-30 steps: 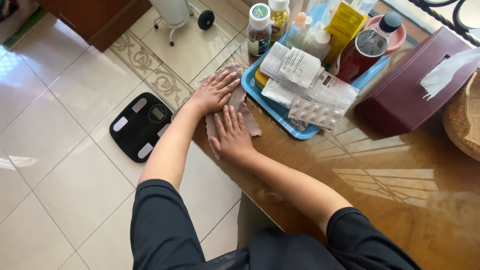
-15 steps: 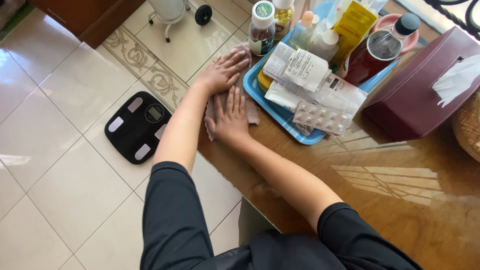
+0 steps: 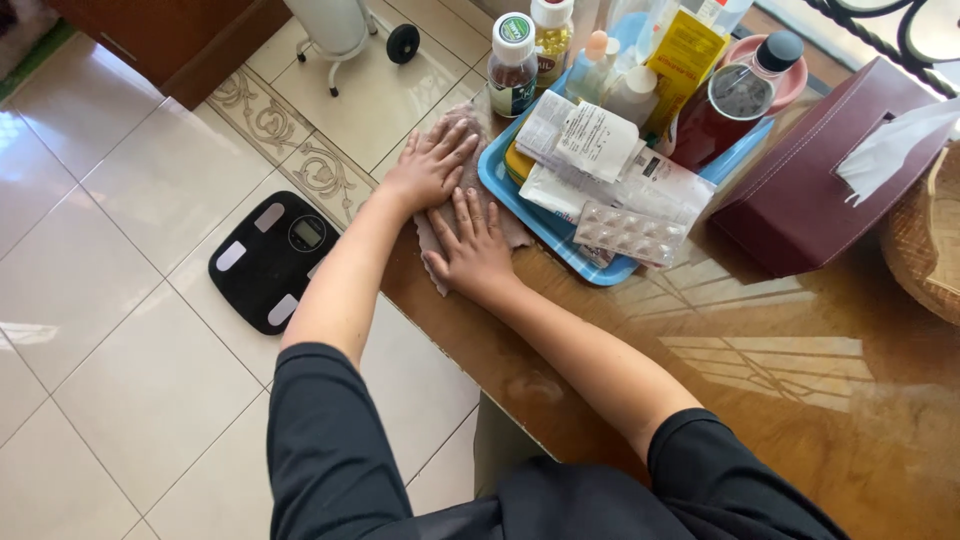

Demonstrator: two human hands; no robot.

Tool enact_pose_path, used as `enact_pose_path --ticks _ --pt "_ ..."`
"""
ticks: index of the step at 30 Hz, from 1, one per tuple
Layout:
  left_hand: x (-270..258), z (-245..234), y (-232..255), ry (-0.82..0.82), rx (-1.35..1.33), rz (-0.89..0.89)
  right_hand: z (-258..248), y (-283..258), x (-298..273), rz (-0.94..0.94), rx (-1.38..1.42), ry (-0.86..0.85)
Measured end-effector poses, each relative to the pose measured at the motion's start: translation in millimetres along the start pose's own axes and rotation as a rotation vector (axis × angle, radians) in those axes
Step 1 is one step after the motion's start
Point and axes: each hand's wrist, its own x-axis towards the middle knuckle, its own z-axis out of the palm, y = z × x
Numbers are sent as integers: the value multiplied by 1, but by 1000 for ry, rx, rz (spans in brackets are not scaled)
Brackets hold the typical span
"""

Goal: The recorder organizes jars, mugs, and medication on a glass-topped table and wipes the surface with a cloth.

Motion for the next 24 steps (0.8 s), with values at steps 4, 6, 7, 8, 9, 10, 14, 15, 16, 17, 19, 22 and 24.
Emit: enact_pose_path --ticks 4,6,7,8,9,10,14,15,16,17,19,22,24 --pt "21 -15 5 -19 -48 88 -1 -4 9 27 -46 -6" --pt "32 -25 13 -41 -70 95 -1 -4 19 71 -66 -5" --pt "31 -23 13 -42 -73 94 3 -2 19 70 -67 -9" --pt "31 -20 14 -36 -70 73 7 -1 18 72 -63 13" --pt "31 -19 14 -29 -64 53 10 1 19 74 -59 38" --pt "28 -15 14 -28 -64 52 12 2 17 73 -59 38" --pt "22 1 6 74 -77 -35 5 9 18 28 -31 90" --pt "17 10 6 97 -83 -62 3 9 13 23 -14 67" --pt "5 9 9 89 -84 -59 1 9 6 29 -9 64" --pt "-3 6 12 121 -77 -100 -3 11 2 7 -12 36" --pt "-24 7 16 161 -68 -138 -11 15 -7 -17 -22 15" --pt "-60 17 19 220 -11 -255 -22 18 -20 -89 -23 -23" --pt "-86 31 22 282 36 -318 -23 19 -35 -184 1 -18"
